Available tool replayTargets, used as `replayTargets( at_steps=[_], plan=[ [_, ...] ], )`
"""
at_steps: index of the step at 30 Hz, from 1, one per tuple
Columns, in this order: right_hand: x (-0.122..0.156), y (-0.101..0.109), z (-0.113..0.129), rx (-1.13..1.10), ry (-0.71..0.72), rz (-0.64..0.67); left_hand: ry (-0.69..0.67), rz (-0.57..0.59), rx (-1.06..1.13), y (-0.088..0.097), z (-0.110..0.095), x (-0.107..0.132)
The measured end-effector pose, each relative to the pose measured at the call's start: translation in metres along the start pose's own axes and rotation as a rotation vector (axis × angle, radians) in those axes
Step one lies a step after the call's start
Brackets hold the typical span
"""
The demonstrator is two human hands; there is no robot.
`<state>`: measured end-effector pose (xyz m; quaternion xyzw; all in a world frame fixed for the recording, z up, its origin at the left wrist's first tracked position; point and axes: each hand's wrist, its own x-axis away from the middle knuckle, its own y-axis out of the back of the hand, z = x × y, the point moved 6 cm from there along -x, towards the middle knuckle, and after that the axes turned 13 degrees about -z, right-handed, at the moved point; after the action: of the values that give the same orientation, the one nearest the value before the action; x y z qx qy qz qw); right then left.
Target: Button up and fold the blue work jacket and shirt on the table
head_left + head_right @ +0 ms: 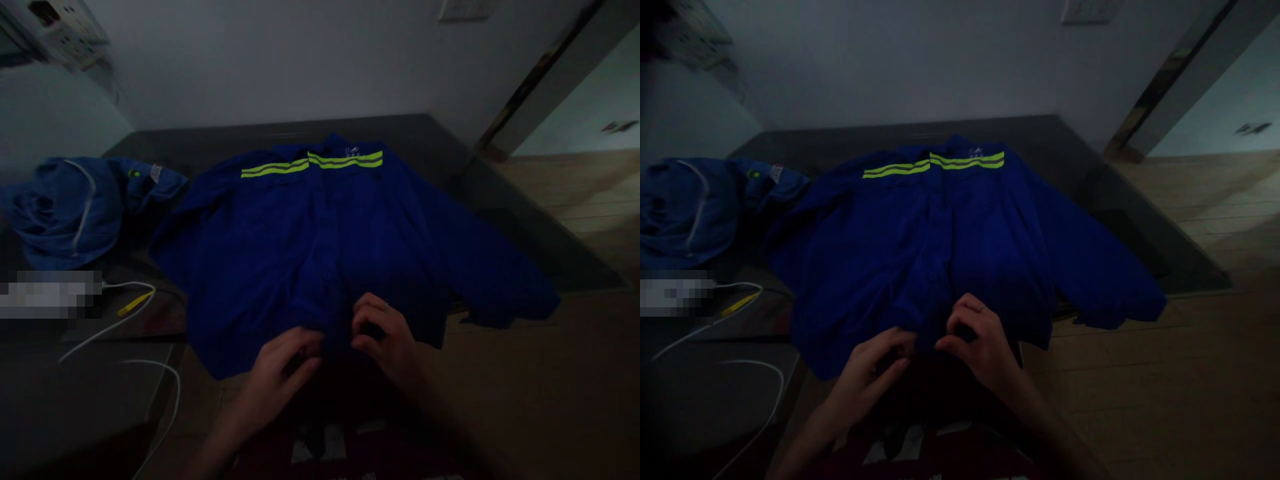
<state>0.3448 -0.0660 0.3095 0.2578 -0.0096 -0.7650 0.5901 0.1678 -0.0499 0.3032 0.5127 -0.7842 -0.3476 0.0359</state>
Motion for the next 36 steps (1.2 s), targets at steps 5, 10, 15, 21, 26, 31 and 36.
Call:
replayTargets(
  at_steps=[5,10,15,21,26,31,36],
  plan=[
    [0.049,0.089,-0.042,0.37,0.046,-0.215,-0.219,-0.351,-0.431,0.06,0.055,0.056],
    [0.111,0.126,-0.122,0.553,-0.128,-0.406,-0.122,-0.563,-0.735,0.089,0.123,0.113],
    [0.117,0.1,-0.149,0.313,-0.42,-0.54,0.047,-0.656,-0.712,0.078,0.16,0.13],
    [0.099,0.123,-0.103,0.405,-0.266,-0.653,0.115,-0.598,-0.4,0.086,0.145,0.121],
    [0.049,0.174,-0.066,0.594,-0.124,-0.6,0.351,-0.894,-0.37,0.155,0.091,0.071],
    [-0.084,0.218,-0.022,0.749,0.019,-0.372,0.32,-0.898,-0.138,0.233,0.075,-0.052],
    [-0.197,0.235,-0.004,0.496,-0.268,-0.219,0.316,-0.681,0.049,0.279,0.071,-0.163]
  ],
)
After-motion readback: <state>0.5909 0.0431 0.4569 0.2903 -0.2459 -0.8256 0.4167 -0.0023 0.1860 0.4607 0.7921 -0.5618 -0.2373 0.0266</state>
